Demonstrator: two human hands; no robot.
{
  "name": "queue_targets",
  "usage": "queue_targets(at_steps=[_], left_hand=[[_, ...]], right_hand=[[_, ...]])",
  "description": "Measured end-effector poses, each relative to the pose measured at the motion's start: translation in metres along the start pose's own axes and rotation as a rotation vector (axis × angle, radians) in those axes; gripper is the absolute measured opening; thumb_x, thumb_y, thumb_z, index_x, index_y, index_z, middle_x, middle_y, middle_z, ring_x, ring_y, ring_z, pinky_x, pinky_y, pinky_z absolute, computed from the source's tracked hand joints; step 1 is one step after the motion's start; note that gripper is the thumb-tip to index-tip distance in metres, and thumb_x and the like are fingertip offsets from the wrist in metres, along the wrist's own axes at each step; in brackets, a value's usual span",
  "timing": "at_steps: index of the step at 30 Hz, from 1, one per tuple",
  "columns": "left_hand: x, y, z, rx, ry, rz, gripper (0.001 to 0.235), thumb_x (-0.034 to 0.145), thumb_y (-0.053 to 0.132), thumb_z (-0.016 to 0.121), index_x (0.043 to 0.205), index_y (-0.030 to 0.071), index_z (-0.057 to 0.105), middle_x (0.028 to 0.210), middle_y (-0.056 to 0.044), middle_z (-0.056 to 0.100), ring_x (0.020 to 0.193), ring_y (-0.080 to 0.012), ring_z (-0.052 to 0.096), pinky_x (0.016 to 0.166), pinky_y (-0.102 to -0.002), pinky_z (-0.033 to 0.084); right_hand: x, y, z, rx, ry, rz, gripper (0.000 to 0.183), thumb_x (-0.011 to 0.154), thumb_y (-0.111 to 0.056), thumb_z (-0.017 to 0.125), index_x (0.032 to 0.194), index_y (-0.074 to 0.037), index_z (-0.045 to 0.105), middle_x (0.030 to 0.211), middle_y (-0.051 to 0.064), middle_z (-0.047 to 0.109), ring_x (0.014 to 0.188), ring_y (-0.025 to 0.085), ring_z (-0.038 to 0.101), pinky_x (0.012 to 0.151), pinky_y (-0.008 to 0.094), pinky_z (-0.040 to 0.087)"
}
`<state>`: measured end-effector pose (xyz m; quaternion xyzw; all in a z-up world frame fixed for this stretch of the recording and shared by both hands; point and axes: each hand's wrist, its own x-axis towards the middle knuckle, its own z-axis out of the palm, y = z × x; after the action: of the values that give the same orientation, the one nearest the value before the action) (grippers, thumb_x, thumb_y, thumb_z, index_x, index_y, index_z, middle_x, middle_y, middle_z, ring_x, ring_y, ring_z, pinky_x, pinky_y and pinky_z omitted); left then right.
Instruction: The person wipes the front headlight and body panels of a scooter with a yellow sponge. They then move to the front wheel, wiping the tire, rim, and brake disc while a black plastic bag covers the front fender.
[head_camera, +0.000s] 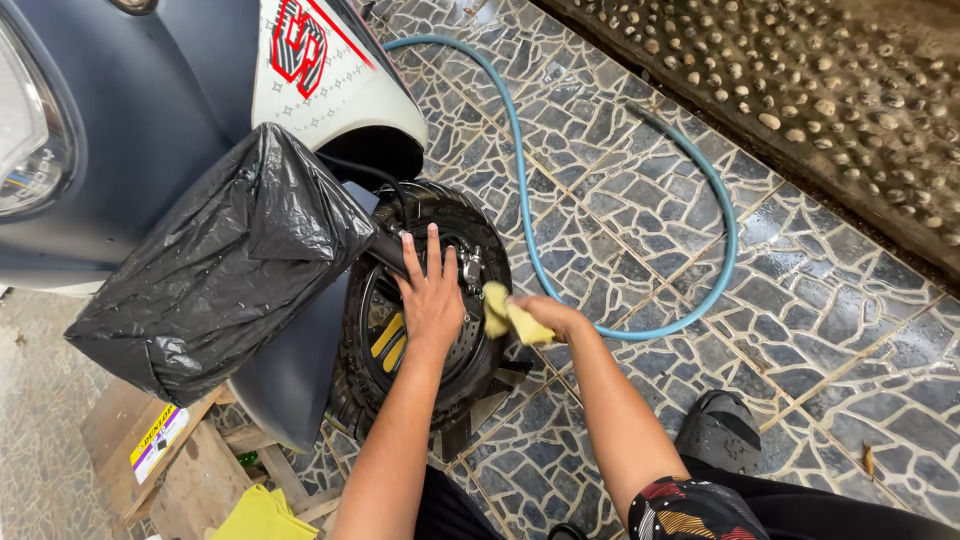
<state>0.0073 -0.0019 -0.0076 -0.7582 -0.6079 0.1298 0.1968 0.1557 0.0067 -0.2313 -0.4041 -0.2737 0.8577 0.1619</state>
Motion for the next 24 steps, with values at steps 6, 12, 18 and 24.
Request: queue_targets(at_steps=[6, 12, 18, 24], left_hand=[[0.001, 0.001, 0.008, 0.022, -0.033, 0.004, 0.056, 0.095, 0.017, 0.052, 0.151, 0.012, 0.046, 0.170, -0.014, 0.004, 0.151, -0.0490, -0.006, 0.114, -0.072, 0.020], [-0.001, 0.001, 0.005, -0.042, -0.022, -0.002, 0.060, 0.094, 0.015, 0.052, 0.153, 0.012, 0.045, 0.170, -0.014, 0.003, 0.151, -0.0501, -0.006, 0.114, -0.072, 0.021], [0.000, 0.002, 0.003, -0.038, -0.024, 0.001, 0.058, 0.095, 0.014, 0.052, 0.152, 0.012, 0.047, 0.171, -0.014, 0.006, 0.152, -0.0499, -0.005, 0.114, -0.072, 0.021], [0.001, 0.001, 0.003, -0.124, 0.021, -0.005, 0.055, 0.096, 0.016, 0.053, 0.150, 0.012, 0.048, 0.171, -0.014, 0.007, 0.154, -0.0497, -0.005, 0.116, -0.072, 0.019]], right_hand=[[0.002, -0.019, 0.044, -0.027, 0.140, -0.177, 0.039, 0.104, -0.032, 0.053, 0.137, -0.012, 0.057, 0.100, -0.005, 0.072, 0.064, 0.011, 0.073, 0.060, 0.028, 0.061], [-0.026, 0.002, 0.031, -0.156, -0.156, 0.041, 0.042, 0.108, -0.038, 0.047, 0.132, -0.008, 0.065, 0.085, 0.010, 0.069, 0.060, 0.016, 0.063, 0.049, 0.032, 0.052], [0.007, -0.017, 0.044, -0.047, 0.316, -0.363, 0.048, 0.096, -0.034, 0.056, 0.142, -0.018, 0.059, 0.098, 0.012, 0.077, 0.075, 0.022, 0.073, 0.068, 0.037, 0.061], [-0.013, -0.023, 0.054, -0.506, 0.360, -0.549, 0.048, 0.089, -0.038, 0.069, 0.131, -0.016, 0.069, 0.111, 0.016, 0.076, 0.100, 0.028, 0.073, 0.091, 0.041, 0.055]])
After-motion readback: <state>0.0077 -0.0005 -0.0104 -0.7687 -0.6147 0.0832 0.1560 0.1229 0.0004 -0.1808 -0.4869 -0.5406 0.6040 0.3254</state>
